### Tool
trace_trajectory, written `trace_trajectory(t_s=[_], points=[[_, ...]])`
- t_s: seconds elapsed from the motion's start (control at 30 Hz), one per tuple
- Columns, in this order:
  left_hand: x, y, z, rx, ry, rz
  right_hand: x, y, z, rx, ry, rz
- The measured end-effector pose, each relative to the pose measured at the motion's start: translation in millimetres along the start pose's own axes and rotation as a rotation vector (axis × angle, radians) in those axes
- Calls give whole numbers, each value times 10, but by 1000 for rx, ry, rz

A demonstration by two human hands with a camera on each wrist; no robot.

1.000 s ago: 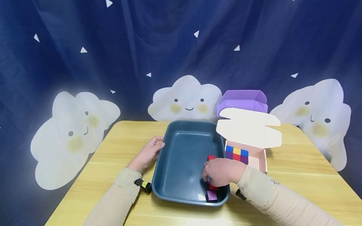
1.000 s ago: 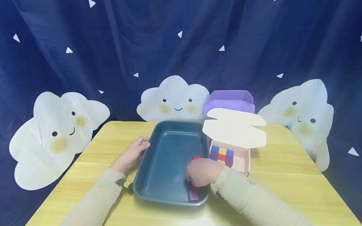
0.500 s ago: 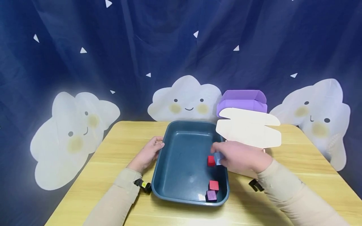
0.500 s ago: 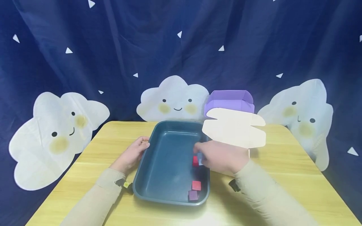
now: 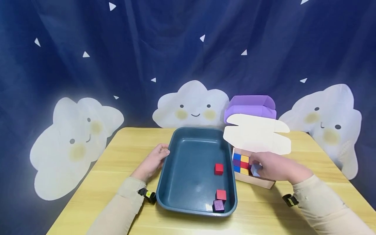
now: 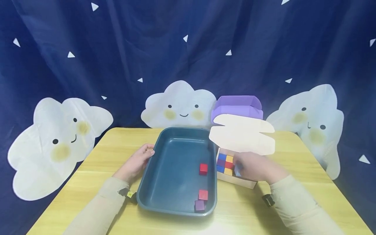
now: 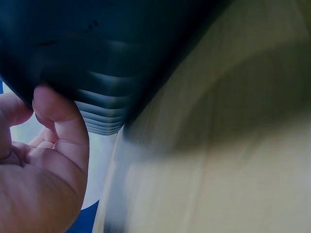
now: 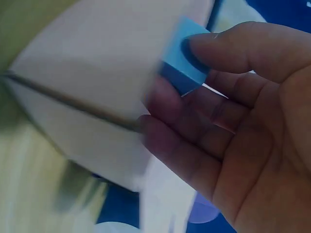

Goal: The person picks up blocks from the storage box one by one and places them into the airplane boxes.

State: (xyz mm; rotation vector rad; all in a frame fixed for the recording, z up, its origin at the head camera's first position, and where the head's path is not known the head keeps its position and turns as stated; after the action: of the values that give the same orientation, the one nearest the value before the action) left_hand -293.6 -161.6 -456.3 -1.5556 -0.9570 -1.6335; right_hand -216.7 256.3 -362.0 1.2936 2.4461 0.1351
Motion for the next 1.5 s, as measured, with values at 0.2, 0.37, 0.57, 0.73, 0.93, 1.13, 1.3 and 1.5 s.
trace_trajectory(t_s=[0.2, 0.37, 0.57, 0.73, 0.93, 1.13, 1.3, 1.5], points=[[33, 9, -8, 6, -6, 2, 81, -69, 150, 10, 1, -9], [19, 17, -2, -2, -24, 0, 85, -95, 208, 30, -34, -38], [-9, 24, -11, -9, -24, 13, 72, -77, 219, 78, -15, -90], [-5, 13, -25, -4, -19, 23, 67, -65, 203, 92, -14, -78], [0, 2, -33, 0, -26, 20, 51, -71, 109, 72, -26, -12], [-24, 12, -37, -10, -30, 10, -149, -102, -157, 82, -42, 33], [-18, 17, -39, -6, -32, 12, -429, -306, -293, 93, -7, -36], [-20, 3, -27, -8, -15, 16, -775, -627, -202, 51, 131, -135]])
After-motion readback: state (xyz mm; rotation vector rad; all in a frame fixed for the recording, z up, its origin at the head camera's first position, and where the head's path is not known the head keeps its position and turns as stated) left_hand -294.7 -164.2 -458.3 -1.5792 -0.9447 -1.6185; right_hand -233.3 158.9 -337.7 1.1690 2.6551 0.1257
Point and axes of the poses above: each hand's wrist, its own y-axis away from the middle knuckle, its own z-axis out of the palm, x = y × z, the point moved 3 cm from there along -y, towards the middle knuckle, and after that the axes turned 11 degrees about -x, right-handed, at the moved point
